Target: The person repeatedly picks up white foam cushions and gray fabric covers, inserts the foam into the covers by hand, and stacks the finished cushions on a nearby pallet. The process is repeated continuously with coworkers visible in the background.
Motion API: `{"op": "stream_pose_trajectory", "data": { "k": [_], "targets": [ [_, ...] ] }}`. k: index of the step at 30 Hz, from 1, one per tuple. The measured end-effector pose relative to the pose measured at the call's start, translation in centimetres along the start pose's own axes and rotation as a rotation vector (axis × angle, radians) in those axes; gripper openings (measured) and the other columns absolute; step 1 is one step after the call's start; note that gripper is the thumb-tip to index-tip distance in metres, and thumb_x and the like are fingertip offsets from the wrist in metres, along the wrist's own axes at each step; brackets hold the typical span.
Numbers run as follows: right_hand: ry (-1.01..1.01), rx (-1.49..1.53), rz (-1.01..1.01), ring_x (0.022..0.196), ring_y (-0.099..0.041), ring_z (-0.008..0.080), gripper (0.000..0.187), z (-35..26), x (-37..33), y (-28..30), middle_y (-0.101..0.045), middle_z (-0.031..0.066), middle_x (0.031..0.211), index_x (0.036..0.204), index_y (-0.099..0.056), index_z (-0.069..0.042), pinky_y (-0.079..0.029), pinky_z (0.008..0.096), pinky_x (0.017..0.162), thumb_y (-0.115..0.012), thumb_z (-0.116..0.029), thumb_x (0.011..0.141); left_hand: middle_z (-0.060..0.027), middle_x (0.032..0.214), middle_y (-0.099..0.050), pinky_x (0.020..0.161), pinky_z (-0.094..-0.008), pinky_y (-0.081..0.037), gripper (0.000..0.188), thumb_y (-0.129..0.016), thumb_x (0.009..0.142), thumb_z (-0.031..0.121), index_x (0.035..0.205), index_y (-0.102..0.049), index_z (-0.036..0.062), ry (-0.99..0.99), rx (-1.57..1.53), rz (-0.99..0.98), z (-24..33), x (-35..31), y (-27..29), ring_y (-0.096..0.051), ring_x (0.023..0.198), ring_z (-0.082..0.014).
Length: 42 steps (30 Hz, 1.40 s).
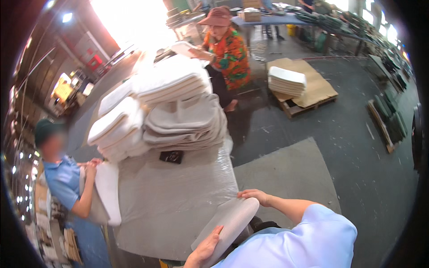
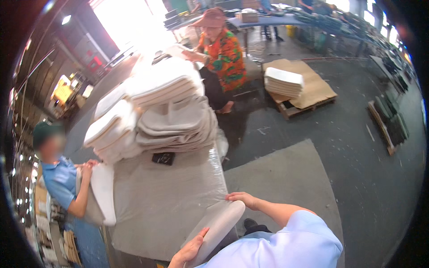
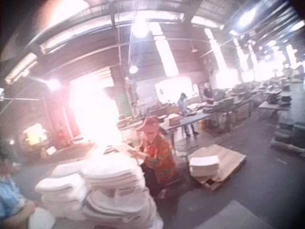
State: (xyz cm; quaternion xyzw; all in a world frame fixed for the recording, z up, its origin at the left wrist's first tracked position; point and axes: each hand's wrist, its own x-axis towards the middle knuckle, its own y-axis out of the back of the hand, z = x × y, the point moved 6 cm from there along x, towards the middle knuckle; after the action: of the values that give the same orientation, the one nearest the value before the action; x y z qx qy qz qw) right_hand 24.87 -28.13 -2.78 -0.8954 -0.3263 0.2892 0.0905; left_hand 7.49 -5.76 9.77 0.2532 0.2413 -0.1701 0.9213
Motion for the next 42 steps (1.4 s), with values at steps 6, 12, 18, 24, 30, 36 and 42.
{"op": "stream_pose_trajectory", "data": {
  "k": [6,12,18,24,30,36,42],
  "targets": [
    [-0.212,0.133,-0.008,0.133,-0.055,0.0238,0.065,0.0,-4.6,-0.2,-0.056,0.0128,0.149,0.156,-0.051,-0.01,-0.042,0.0363,0.114,-0.065,-0.029,0.095,-0.0173,0.167,-0.039,0.129,-0.0394,-0.023,0.055,-0.044,0.113,0.039,0.159,-0.045,0.0084,-0.082,-0.092,0.04,-4.2,1.3,-2.7,-0.033,0.156,-0.0297],
    [-0.27,-0.175,-0.011,0.133,-0.057,0.026,0.064,0.8,-5.4,-0.5,-0.059,0.0148,0.147,0.149,-0.058,-0.007,-0.047,0.0383,0.109,-0.066,-0.029,0.09,-0.0208,0.125,-0.071,0.104,-0.0444,-0.05,0.041,-0.063,0.102,0.036,0.122,-0.074,0.0025,0.096,0.191,0.312,-6.2,2.5,-0.9,-0.067,0.118,-0.0352],
    [-0.381,-0.986,-0.022,0.124,-0.065,0.0356,0.062,0.8,-2.7,-0.9,-0.068,0.022,0.135,0.128,-0.073,-0.002,-0.053,0.0467,0.103,-0.073,-0.049,0.089,-0.0214,0.101,-0.076,0.089,-0.0483,-0.055,0.037,-0.065,0.099,0.038,0.107,-0.078,0.0041,0.062,0.246,0.336,-5.4,5.8,-1.5,-0.071,0.098,-0.0401],
    [-0.261,-1.278,0.104,0.12,-0.067,0.0375,0.055,-0.7,-0.7,-4.2,-0.071,0.0167,0.13,0.122,-0.078,-0.008,-0.053,0.0531,0.102,-0.076,-0.049,0.084,-0.0219,0.102,-0.077,0.088,-0.0488,-0.055,0.042,-0.066,0.097,0.045,0.106,-0.079,0.0059,0.137,0.29,0.315,-4.7,7.8,-1.5,-0.073,0.1,-0.0393],
    [0.377,-0.969,-0.053,0.093,-0.069,0.045,0.024,-2.0,-1.8,-5.9,-0.073,0.0221,0.098,0.1,-0.065,-0.004,-0.052,0.0522,0.081,-0.07,-0.025,0.092,-0.019,0.097,-0.077,0.09,-0.0478,-0.055,0.046,-0.073,0.091,0.049,0.108,-0.077,0.006,-0.012,0.384,0.412,-5.0,7.6,-1.4,-0.073,0.097,-0.0386],
    [0.337,-1.019,-0.02,0.096,-0.07,0.0435,0.031,-3.2,-1.5,-7.6,-0.074,0.0221,0.101,0.107,-0.069,-0.004,-0.054,0.0502,0.084,-0.068,-0.034,0.096,-0.0174,0.094,-0.077,0.086,-0.0436,-0.056,0.053,-0.078,0.087,0.051,0.11,-0.076,0.0035,0.055,0.104,0.34,-8.9,5.9,0.8,-0.074,0.092,-0.0304],
    [-0.068,-1.043,0.036,0.101,-0.073,0.0389,0.038,-2.3,2.2,-6.4,-0.076,0.0208,0.107,0.112,-0.076,-0.004,-0.056,0.0473,0.09,-0.065,-0.037,0.097,-0.0181,0.105,-0.079,0.087,-0.0423,-0.055,0.051,-0.074,0.091,0.052,0.111,-0.08,0.0057,0.391,0.105,0.111,-12.8,1.0,2.7,-0.075,0.098,-0.0294]
  ]
}}
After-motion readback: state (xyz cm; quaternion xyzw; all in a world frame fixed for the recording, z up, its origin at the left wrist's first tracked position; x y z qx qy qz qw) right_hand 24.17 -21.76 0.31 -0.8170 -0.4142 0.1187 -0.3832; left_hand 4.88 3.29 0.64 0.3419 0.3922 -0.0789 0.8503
